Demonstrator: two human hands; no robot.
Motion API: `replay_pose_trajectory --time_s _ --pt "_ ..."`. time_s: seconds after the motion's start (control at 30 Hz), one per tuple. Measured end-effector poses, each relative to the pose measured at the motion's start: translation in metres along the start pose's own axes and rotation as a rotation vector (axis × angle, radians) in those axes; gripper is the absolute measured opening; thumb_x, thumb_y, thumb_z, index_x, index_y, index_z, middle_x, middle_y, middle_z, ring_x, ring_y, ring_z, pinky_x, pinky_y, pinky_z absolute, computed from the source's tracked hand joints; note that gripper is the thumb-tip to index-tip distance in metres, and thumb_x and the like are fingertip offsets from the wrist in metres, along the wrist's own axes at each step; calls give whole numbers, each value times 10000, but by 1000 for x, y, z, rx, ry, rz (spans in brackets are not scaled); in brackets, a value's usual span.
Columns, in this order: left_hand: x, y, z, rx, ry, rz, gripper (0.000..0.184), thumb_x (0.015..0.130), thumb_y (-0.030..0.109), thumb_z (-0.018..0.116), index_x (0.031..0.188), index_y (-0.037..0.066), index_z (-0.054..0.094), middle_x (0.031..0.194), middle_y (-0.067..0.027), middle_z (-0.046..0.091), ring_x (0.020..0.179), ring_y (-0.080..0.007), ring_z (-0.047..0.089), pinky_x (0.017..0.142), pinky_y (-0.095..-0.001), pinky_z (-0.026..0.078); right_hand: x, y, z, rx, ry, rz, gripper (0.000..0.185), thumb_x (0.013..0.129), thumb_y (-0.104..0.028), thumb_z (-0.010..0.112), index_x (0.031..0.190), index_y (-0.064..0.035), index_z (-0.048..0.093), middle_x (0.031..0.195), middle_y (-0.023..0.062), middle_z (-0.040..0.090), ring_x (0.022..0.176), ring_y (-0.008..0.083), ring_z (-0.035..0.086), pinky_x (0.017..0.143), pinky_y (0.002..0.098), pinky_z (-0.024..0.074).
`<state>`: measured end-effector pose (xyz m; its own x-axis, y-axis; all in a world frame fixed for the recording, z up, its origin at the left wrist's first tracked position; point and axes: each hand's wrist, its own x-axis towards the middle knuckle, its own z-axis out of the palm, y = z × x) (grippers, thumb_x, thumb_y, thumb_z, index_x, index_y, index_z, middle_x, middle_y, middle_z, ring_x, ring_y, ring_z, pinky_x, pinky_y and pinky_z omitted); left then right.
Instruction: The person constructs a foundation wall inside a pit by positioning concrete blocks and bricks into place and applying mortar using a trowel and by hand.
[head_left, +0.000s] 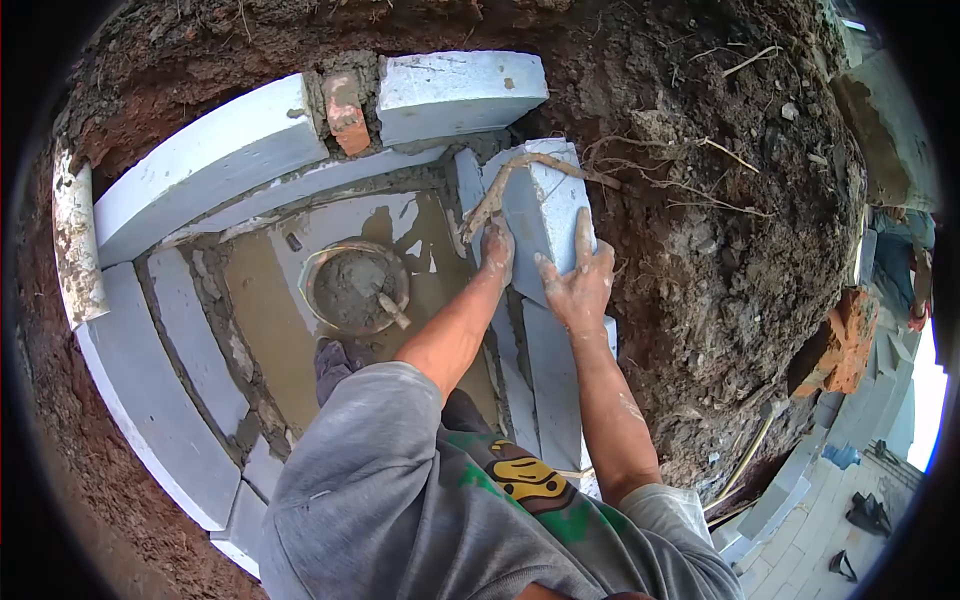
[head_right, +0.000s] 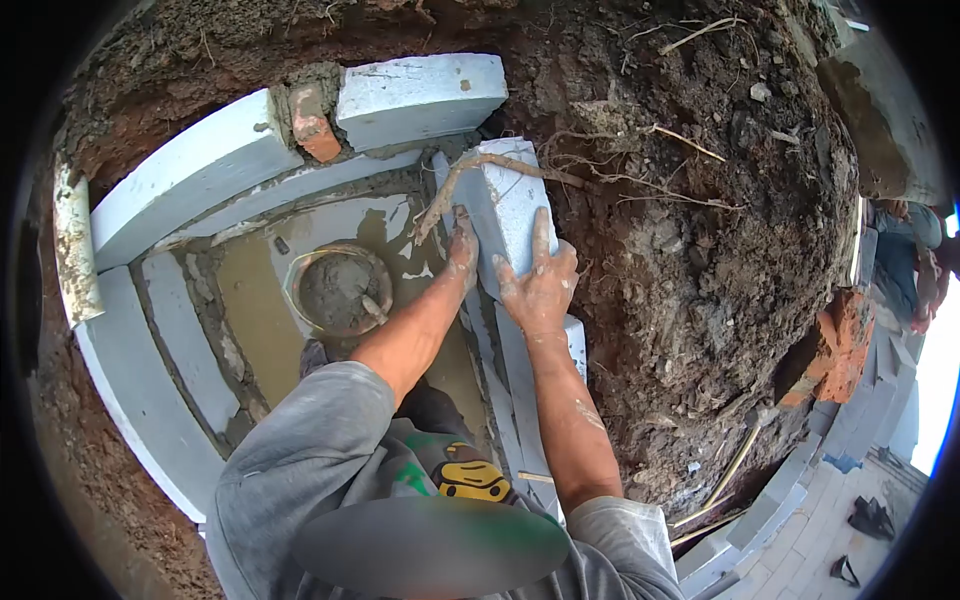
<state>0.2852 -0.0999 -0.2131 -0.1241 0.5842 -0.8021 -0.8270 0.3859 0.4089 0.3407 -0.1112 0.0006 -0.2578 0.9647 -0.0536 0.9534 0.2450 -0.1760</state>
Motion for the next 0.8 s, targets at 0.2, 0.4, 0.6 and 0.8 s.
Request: replay_pose_trajectory --time_s 0.2,0.4,0.6,0.8 --pt "27 -28 15 -303 -3 171 644 957 557 279 1304 48 463 1208 -96 554 1043 -225 551 898 -349 443 5 3 11 -53 142 -104 854 719 -341 736 1431 -131 314 1169 282 456 1059 426 468 896 491 400" --pt "20 27 22 -234 8 228 601 960 526 318 1292 53 487 1205 -100 554 1032 -223 553 900 -338 432 39 -14 2 -63 13 -91 835 758 -409 682 1426 -103 286 1216 282 441 1065 428 490 893 487 429" --pt "18 50 27 -211 -21 269 597 959 520 325 1292 51 485 1206 -104 552 1034 -227 552 903 -337 431 39 -8 15 72 147 -112 862 731 -416 716 1324 74 327 1198 301 469 1081 442 493 914 474 431" --pt "18 54 27 -236 -39 279 592 958 515 332 1292 49 484 1208 -108 550 1037 -231 551 906 -337 430 63 -6 20 26 89 -159 821 712 -411 732 1244 102 373 1133 290 498 1055 432 505 905 471 429"
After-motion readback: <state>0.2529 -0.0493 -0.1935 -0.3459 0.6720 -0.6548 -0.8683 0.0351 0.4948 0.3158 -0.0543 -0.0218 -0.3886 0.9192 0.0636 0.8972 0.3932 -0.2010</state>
